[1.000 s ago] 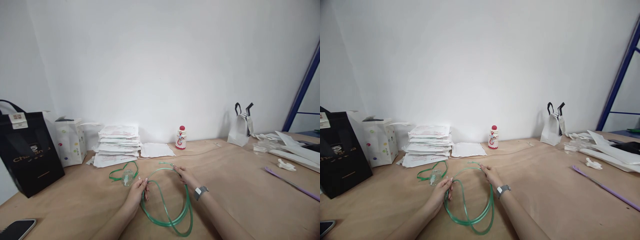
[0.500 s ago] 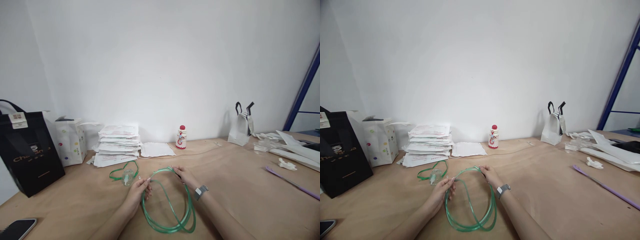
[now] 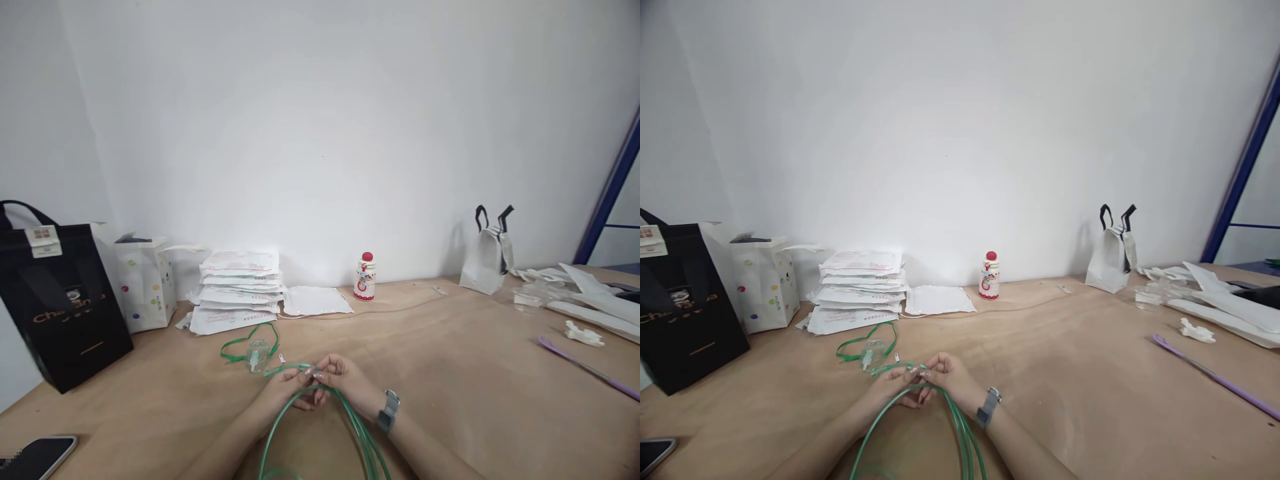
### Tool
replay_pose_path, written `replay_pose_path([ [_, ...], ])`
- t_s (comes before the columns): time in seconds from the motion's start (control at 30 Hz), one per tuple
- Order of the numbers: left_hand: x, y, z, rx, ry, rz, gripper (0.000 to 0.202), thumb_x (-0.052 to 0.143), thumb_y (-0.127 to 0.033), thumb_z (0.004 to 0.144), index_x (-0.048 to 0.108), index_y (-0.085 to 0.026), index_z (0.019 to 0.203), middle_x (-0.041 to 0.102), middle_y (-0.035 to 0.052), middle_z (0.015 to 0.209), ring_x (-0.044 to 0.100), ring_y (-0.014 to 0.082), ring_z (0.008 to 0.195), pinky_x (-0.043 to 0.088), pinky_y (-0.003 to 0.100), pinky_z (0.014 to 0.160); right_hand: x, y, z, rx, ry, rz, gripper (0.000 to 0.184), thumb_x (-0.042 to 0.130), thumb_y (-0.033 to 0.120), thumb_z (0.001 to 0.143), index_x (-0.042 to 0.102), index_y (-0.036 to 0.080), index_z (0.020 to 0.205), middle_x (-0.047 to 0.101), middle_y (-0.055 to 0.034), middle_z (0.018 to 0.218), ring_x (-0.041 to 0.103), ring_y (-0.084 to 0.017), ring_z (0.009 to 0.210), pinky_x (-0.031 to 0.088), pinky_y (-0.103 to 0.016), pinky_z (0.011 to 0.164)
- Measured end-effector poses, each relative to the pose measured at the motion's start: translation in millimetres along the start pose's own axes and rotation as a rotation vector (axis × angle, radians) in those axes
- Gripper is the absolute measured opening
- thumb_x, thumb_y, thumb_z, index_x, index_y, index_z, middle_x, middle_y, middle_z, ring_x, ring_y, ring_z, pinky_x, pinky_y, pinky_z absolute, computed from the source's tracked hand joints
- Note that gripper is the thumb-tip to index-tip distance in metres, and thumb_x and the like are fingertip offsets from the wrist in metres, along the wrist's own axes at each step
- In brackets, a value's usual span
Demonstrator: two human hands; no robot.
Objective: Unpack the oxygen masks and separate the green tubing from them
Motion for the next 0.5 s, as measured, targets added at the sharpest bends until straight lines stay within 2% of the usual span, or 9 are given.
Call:
replay_pose_path([
  [0.1,3.8,3.8,1.7,0.036,-0.032,-0.016,0.049,0.070,-0.061,0.054,0.059,-0.013,0.052,0.061,0.0020,0.045,0.056,0.0128,0.041,0.041,0.023,0.043,10.8,-9.4,0.9,0.016,0.015,0.001,0.053,0.075,0.055,0.048,0.045,0.018,0.071,0.065,0.0004,0.056,0.064,-0.017,0.048,0.048,-0.028,0.047],
  [0.2,-2.2,5.0,3.5,0.064,-0.138,-0.054,0.050,0.072,-0.060,0.050,0.064,-0.013,0.064,0.066,0.0031,0.055,0.062,0.0156,0.049,0.047,0.025,0.049,1.1,-8.3,5.2,-0.013,-0.075,-0.009,0.050,0.074,0.055,0.051,0.045,0.019,0.068,0.065,0.0002,0.056,0.064,-0.017,0.050,0.049,-0.027,0.048],
  [0.3,-15.8,3.3,3.5,0.094,-0.280,-0.089,0.052,0.073,-0.060,0.050,0.065,-0.015,0.074,0.072,0.0052,0.071,0.068,0.0176,0.064,0.052,0.025,0.058,-32.6,3.2,9.3,-0.060,-0.258,-0.025,0.044,0.072,0.051,0.057,0.043,0.020,0.069,0.064,0.0007,0.058,0.065,-0.016,0.052,0.050,-0.027,0.051],
  [0.4,-25.5,1.9,3.0,0.117,-0.363,-0.104,0.049,0.071,-0.060,0.055,0.064,-0.014,0.072,0.072,0.0093,0.076,0.069,0.0207,0.072,0.053,0.026,0.059,-81.0,19.6,8.1,-0.107,-0.485,-0.056,0.033,0.063,0.046,0.070,0.043,0.021,0.078,0.064,-0.0017,0.065,0.066,-0.018,0.057,0.053,-0.031,0.058],
  [0.5,-27.9,2.3,3.0,0.131,-0.394,-0.102,0.045,0.071,-0.055,0.059,0.064,-0.013,0.074,0.073,0.0128,0.080,0.069,0.0237,0.078,0.055,0.029,0.063,-120.9,38.4,0.2,-0.168,-0.712,-0.120,0.032,0.056,0.038,0.077,0.041,0.020,0.099,0.064,-0.0114,0.096,0.064,-0.023,0.092,0.050,-0.036,0.080],
])
Point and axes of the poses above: each hand's wrist, its own z-axis towards the middle knuckle, its own x-axis out of the palm, y = z × x, the point moved 5 cm from there along z, towards the middle knuckle
